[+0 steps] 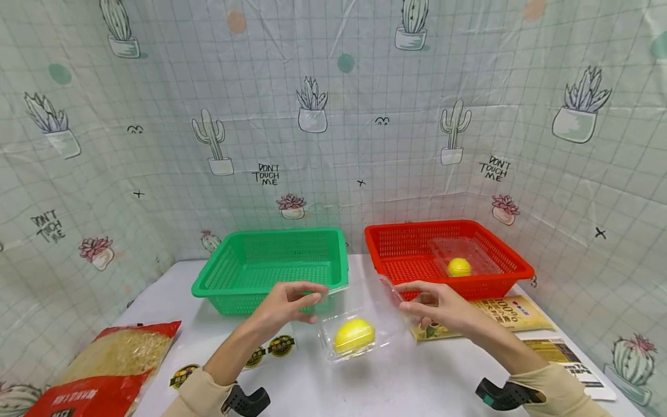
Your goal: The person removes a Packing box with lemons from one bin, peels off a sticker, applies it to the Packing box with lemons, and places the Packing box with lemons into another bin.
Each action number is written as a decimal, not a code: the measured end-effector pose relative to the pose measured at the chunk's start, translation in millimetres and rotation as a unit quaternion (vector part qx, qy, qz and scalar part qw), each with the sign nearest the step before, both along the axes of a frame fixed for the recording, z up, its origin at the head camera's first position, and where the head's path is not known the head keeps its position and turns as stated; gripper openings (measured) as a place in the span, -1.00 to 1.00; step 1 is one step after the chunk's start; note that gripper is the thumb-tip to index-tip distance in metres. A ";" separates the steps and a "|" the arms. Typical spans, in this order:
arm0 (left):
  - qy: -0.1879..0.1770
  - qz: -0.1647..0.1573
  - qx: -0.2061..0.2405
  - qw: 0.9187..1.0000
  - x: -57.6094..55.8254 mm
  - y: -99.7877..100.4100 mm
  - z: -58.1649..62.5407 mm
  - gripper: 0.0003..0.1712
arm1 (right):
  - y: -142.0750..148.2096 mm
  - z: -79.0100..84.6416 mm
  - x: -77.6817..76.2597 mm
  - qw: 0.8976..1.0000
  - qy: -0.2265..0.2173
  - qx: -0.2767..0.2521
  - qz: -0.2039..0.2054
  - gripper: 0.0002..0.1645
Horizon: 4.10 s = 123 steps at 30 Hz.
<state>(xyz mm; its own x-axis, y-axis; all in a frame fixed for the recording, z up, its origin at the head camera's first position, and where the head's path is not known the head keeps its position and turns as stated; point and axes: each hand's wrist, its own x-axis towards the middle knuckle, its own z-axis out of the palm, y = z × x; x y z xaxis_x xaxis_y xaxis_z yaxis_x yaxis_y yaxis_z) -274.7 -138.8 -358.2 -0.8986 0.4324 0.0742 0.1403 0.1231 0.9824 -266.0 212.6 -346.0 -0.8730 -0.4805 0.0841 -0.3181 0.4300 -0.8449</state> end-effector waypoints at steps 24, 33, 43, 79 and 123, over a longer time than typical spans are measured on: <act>0.012 0.001 -0.022 1.000 3.7 -8.6 -17.8 -0.53 | -11.2 -25.9 14.3 0.993 -0.055 -0.038 0.099 -0.19; 0.027 0.017 -0.031 0.999 6.0 -8.3 -23.3 -0.47 | -12.1 -33.9 16.1 0.990 -0.061 -0.060 0.113 -0.16; 0.039 0.034 -0.050 0.997 7.5 -7.7 -28.1 -0.34 | -14.8 -41.7 14.9 0.989 -0.062 -0.060 0.117 -0.11; 0.050 0.055 -0.131 0.989 6.3 -7.0 -32.5 -0.37 | -23.8 -47.3 6.1 0.995 -0.052 -0.008 0.082 0.01; 0.149 0.071 -0.296 0.941 43.0 -110.5 -47.4 -0.53 | -23.2 -44.5 6.6 0.995 -0.048 -0.002 0.089 0.03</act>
<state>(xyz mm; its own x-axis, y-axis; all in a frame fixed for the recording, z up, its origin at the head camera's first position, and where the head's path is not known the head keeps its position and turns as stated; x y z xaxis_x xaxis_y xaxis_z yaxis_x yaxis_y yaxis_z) -231.7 -249.3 -405.6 -0.9279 0.3542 0.1164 0.3398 0.6750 0.6549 -259.4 189.4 -390.5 -0.7779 -0.6283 0.0070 -0.3069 0.3702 -0.8768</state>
